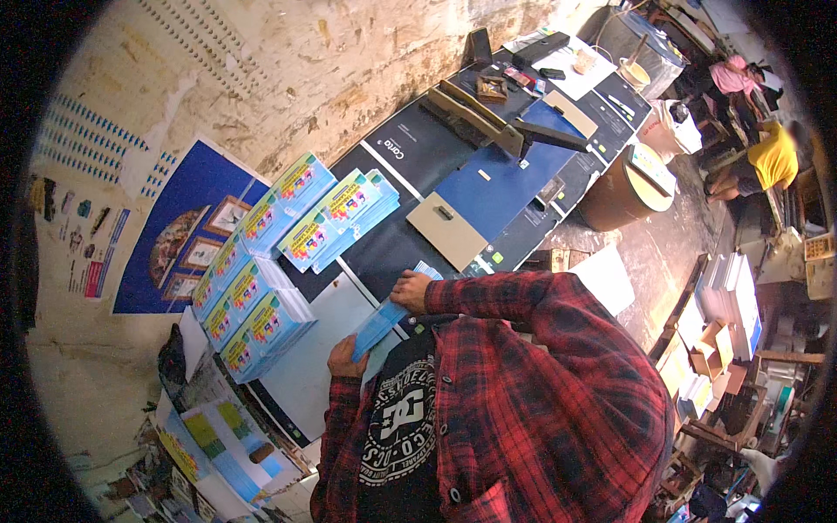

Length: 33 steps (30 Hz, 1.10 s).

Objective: The person stacks and aligns printed booklets on a paper cutter table. They repeatedly pick up stacks, align the edges, and place them into a larger pile. The person also handles a single white sheet of paper and a small black object near the end of the clip.

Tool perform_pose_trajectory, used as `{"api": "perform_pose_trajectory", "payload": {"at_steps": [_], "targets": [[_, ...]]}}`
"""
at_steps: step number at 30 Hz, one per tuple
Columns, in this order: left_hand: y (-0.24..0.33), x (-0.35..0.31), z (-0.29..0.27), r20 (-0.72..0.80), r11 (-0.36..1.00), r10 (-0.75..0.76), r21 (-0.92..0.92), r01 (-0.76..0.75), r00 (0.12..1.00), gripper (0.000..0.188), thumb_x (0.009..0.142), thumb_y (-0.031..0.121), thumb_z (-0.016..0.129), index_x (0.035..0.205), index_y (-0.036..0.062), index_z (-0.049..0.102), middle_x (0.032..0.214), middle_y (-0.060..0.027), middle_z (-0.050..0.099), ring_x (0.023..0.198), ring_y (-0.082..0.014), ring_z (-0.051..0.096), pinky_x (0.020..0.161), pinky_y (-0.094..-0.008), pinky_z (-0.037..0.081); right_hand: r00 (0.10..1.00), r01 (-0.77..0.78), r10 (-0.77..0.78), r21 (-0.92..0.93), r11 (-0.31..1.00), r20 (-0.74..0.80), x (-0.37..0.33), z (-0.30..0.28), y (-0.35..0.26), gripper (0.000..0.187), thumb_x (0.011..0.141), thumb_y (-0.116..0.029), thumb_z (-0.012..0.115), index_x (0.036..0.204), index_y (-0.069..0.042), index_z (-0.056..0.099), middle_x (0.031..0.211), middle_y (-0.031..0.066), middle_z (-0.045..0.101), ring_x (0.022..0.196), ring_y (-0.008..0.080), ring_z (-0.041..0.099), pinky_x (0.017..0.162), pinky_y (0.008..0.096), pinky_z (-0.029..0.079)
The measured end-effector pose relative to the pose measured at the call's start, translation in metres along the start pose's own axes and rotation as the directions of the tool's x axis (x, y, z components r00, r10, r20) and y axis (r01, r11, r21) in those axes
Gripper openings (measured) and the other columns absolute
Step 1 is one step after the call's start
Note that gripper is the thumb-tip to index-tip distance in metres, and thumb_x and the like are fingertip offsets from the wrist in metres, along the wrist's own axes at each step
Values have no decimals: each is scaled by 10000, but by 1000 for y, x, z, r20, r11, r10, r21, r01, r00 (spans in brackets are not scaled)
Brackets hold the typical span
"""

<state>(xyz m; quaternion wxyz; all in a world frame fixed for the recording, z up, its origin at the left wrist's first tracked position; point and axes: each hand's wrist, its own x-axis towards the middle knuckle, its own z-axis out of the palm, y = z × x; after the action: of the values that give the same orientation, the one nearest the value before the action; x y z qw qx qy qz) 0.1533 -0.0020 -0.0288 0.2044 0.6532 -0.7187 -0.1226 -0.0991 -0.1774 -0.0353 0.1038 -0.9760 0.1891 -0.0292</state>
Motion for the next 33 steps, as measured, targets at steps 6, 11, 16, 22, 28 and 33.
{"api": "perform_pose_trajectory", "payload": {"at_steps": [6,11,16,22,28,33], "targets": [[0,-4,-1,-27,999,29,-20,-30,999,537,643,218,770,1130,55,616,1052,-153,654,963,-331,624,853,-425,493,987,16,-1,-88,996,159,-15,-38,13,581,627,-465,761,1071,-133,589,984,40,637,1001,201,595,957,435,340],[0,-1,-4,-33,999,48,-10,-48,998,541,653,247,772,1135,60,612,1053,-138,656,947,-324,631,842,-419,496,995,-40,39,0,999,94,-27,-30,26,609,651,-483,741,1115,-121,582,1032,36,631,1041,207,584,968,455,332],[-2,-1,0,0,1000,22,-7,-22,1000,536,655,267,772,1133,79,618,1051,-132,658,947,-316,633,840,-411,499,958,-98,95,-3,995,271,-27,-43,33,615,664,-506,725,1125,-125,580,1081,38,627,1073,205,576,1015,465,304],[0,-1,0,-27,1000,-14,-1,14,1000,532,662,291,767,1136,100,619,1053,-118,660,952,-303,633,835,-407,502,981,-142,145,-29,989,131,-45,-52,48,616,690,-519,708,1158,-136,591,1055,30,646,1049,197,593,987,427,330],[3,6,-8,8,1000,-15,-7,15,1000,526,665,307,769,1125,99,623,1039,-111,664,949,-298,632,833,-404,502,985,-125,117,56,991,127,-46,-58,49,631,679,-491,736,1181,-144,573,1054,38,646,1018,205,599,963,404,352],[2,4,-7,-14,1000,13,-9,-13,1000,523,658,297,775,1115,93,624,1036,-115,664,941,-296,634,826,-405,504,969,-90,83,19,996,232,-49,-51,63,613,685,-469,744,1183,-152,577,1101,44,636,1065,195,582,945,408,374]]}}
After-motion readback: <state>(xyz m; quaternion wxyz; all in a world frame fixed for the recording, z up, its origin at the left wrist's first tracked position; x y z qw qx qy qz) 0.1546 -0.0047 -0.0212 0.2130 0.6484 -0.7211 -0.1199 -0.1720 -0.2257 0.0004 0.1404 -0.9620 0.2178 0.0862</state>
